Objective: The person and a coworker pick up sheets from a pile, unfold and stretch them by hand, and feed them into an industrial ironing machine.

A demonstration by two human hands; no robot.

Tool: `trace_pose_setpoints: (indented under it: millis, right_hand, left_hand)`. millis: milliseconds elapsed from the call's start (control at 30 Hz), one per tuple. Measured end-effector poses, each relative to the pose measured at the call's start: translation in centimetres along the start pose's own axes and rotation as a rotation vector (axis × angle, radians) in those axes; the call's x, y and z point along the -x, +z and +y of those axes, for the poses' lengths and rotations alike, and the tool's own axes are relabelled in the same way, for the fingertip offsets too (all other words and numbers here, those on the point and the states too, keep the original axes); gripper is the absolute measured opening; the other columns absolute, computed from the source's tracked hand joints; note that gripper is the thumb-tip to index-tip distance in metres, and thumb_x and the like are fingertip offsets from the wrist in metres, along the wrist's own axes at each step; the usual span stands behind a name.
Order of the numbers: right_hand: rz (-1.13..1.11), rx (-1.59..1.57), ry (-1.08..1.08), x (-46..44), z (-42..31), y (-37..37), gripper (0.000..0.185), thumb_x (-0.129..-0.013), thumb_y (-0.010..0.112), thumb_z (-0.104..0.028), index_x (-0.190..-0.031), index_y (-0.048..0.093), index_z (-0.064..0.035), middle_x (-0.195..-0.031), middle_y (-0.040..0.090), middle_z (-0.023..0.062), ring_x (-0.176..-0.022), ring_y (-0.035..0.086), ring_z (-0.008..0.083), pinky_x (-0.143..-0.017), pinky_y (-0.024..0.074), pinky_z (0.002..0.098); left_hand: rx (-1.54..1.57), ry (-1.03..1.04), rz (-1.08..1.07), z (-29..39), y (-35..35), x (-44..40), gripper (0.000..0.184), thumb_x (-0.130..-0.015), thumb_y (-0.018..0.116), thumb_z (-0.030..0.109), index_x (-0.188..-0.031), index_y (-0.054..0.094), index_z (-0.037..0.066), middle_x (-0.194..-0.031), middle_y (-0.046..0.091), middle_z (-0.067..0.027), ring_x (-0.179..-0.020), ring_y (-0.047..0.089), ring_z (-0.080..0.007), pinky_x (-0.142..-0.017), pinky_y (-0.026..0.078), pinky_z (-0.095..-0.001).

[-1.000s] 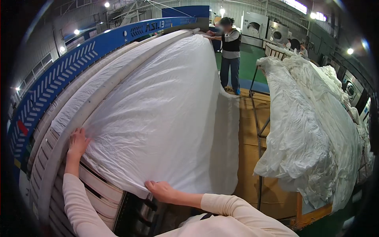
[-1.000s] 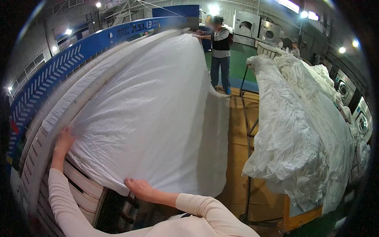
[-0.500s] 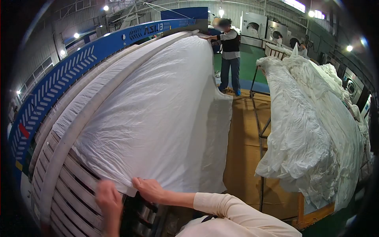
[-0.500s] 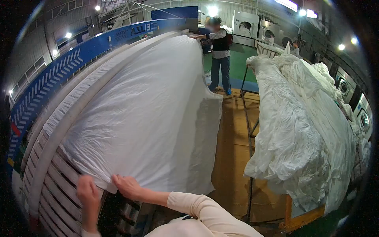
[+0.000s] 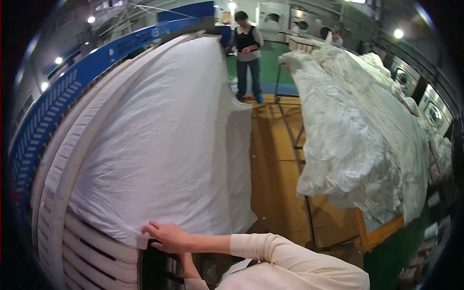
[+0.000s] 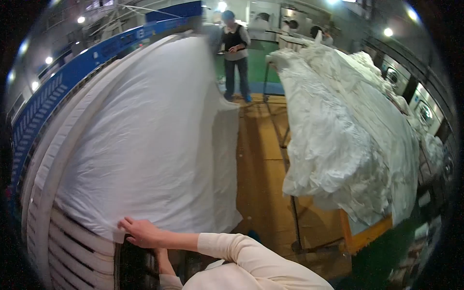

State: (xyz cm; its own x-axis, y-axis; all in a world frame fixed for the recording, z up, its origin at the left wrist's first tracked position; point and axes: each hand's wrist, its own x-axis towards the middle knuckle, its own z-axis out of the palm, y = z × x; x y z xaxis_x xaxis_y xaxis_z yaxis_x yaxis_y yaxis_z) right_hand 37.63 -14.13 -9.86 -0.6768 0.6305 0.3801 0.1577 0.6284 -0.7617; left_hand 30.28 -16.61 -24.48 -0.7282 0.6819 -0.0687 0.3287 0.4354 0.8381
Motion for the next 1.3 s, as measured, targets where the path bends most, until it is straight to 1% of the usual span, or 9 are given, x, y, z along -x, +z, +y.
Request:
trace_pose_setpoints:
  millis: [367, 467, 600, 733, 833, 900, 1100, 1200, 1300]
  right_hand:
    - [0.392, 0.041, 0.519, 23.3, 16.6, -9.9, 0.017, -0.079, 0.061, -0.018, -0.092, 0.060, -0.0059, -0.078, 0.063, 0.0106, -0.072, 0.062, 0.0232, -0.065, 0.0493, 0.0332]
    - [0.634, 0.171, 0.780, 31.8, 18.3, -15.4, 0.018, -0.078, 0.063, -0.020, -0.090, 0.062, -0.0051, -0.078, 0.065, 0.0102, -0.072, 0.064, 0.0199, -0.066, 0.0505, 0.0314]
    - [0.865, 0.371, 1.005, 40.9, 19.4, -24.0, 0.018, -0.078, 0.062, -0.018, -0.089, 0.063, -0.0042, -0.074, 0.065, 0.0104, -0.068, 0.064, 0.0184, -0.063, 0.0507, 0.0309]
    - [1.297, 0.519, 1.000, 47.5, 21.6, -35.2, 0.016, -0.083, 0.058, -0.020, -0.090, 0.062, -0.0061, -0.080, 0.064, 0.0135, -0.072, 0.062, 0.0272, -0.065, 0.0487, 0.0379]
    - [1.410, 1.102, 1.130, 51.1, 20.5, -45.8, 0.016, -0.088, 0.054, -0.017, -0.095, 0.060, -0.0044, -0.089, 0.062, 0.0156, -0.081, 0.059, 0.0286, -0.072, 0.0472, 0.0372]
    - [1.639, 1.095, 0.678, 56.1, 22.3, -51.6, 0.018, -0.085, 0.051, -0.005, -0.101, 0.061, -0.0024, -0.101, 0.062, 0.0108, -0.093, 0.058, 0.0272, -0.082, 0.0450, 0.0370]
    - [1.481, 1.532, 1.014, 64.7, 23.8, -63.4, 0.037, -0.090, 0.052, -0.017, -0.126, 0.050, -0.0093, -0.125, 0.053, 0.0143, -0.111, 0.051, 0.0315, -0.089, 0.0427, 0.0389]
    - [1.337, 1.242, 1.501, 67.3, 25.4, -65.4, 0.037, -0.092, 0.052, -0.023, -0.125, 0.050, -0.0064, -0.121, 0.055, 0.0160, -0.108, 0.053, 0.0319, -0.085, 0.0443, 0.0377]
    - [1.211, 1.045, 1.392, 73.6, 26.9, -70.2, 0.034, -0.094, 0.049, -0.025, -0.119, 0.052, -0.0025, -0.116, 0.057, 0.0188, -0.103, 0.055, 0.0334, -0.083, 0.0446, 0.0366]
  left_hand:
    - [0.839, -0.058, -0.012, 0.0, -0.2, 6.1, 0.058, -0.082, 0.068, 0.022, -0.123, 0.043, -0.011, -0.114, 0.055, -0.0206, -0.097, 0.056, -0.0289, -0.083, 0.049, -0.0429]
    - [-0.039, 0.139, -0.317, -9.5, -2.1, -0.4, 0.091, -0.080, 0.067, 0.043, -0.137, 0.019, -0.009, -0.135, 0.037, -0.0239, -0.111, 0.051, -0.0324, -0.091, 0.043, -0.0447]
    - [0.414, -0.126, 0.030, -5.2, -1.0, -3.2, 0.090, -0.078, 0.066, 0.049, -0.133, 0.028, -0.012, -0.123, 0.049, -0.0262, -0.096, 0.056, -0.0363, -0.080, 0.049, -0.0455]
    - [-0.185, 0.093, 0.142, -12.7, -3.5, -8.9, 0.061, -0.078, 0.069, 0.045, -0.104, 0.060, -0.010, -0.095, 0.064, -0.0205, -0.082, 0.059, -0.0306, -0.073, 0.050, -0.0433]
    - [0.333, 0.061, 0.044, -3.1, -3.7, -1.3, 0.053, -0.085, 0.064, 0.037, -0.105, 0.058, -0.012, -0.081, 0.064, -0.0179, -0.067, 0.057, -0.0279, -0.059, 0.047, -0.0380]
    - [0.480, -0.047, 0.147, -1.1, -3.6, -0.1, 0.057, -0.082, 0.068, 0.038, -0.115, 0.048, -0.004, -0.111, 0.055, -0.0182, -0.097, 0.056, -0.0243, -0.074, 0.050, -0.0396]
    - [0.192, 0.030, 0.704, 1.7, -0.8, -0.1, 0.050, -0.094, 0.048, 0.037, -0.101, 0.057, -0.012, -0.096, 0.063, -0.0220, -0.081, 0.058, -0.0271, -0.072, 0.047, -0.0372]
    - [0.212, 0.024, 0.898, 2.8, -0.3, -1.8, 0.048, -0.096, 0.044, 0.034, -0.106, 0.055, -0.012, -0.101, 0.062, -0.0261, -0.086, 0.059, -0.0331, -0.077, 0.046, -0.0387]
    - [0.208, -0.019, 0.986, 4.3, 0.2, -1.8, 0.049, -0.096, 0.044, 0.035, -0.105, 0.056, -0.012, -0.101, 0.062, -0.0269, -0.085, 0.059, -0.0347, -0.078, 0.045, -0.0394]
